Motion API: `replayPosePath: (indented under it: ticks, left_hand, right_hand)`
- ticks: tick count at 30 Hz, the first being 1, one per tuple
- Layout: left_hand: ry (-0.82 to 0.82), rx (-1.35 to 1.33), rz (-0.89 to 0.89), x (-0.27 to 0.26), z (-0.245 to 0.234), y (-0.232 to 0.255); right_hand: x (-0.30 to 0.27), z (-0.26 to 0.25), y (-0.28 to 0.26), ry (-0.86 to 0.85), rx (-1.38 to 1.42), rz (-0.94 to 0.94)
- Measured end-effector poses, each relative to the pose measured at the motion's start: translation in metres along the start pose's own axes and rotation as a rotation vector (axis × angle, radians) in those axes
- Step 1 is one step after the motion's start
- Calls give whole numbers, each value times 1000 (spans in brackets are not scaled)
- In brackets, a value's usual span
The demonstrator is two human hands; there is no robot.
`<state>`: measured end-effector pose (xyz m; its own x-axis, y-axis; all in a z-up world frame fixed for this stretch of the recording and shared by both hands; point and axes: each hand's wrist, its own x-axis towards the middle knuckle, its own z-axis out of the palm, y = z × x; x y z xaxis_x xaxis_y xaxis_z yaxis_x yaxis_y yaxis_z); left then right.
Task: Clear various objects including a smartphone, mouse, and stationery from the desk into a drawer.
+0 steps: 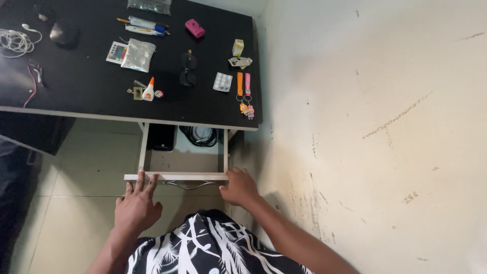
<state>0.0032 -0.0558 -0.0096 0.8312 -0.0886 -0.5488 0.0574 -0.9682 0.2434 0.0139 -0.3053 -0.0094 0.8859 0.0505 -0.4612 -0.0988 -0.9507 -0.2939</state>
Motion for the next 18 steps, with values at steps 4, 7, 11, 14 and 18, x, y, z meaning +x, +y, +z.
replayPosePath:
  ticks: [4, 7, 11, 14, 18]
  left_hand:
    - [-43, 54, 9, -4, -9, 0]
    - [-9, 61, 50, -2, -9, -8]
    - [42, 1, 41, -6, -24, -28]
    - [132, -73, 67, -17, -50, -58]
    - [122, -73, 23, -23, -101, -101]
  right_hand:
    - [4, 2, 8, 1, 49, -7]
    - [-2, -5, -1, 19, 113, 48]
    - [-10, -11, -34, 190, 316, 142]
    - [-8, -15, -79, 335, 416, 138]
    - [17, -7, -131, 582, 411, -97]
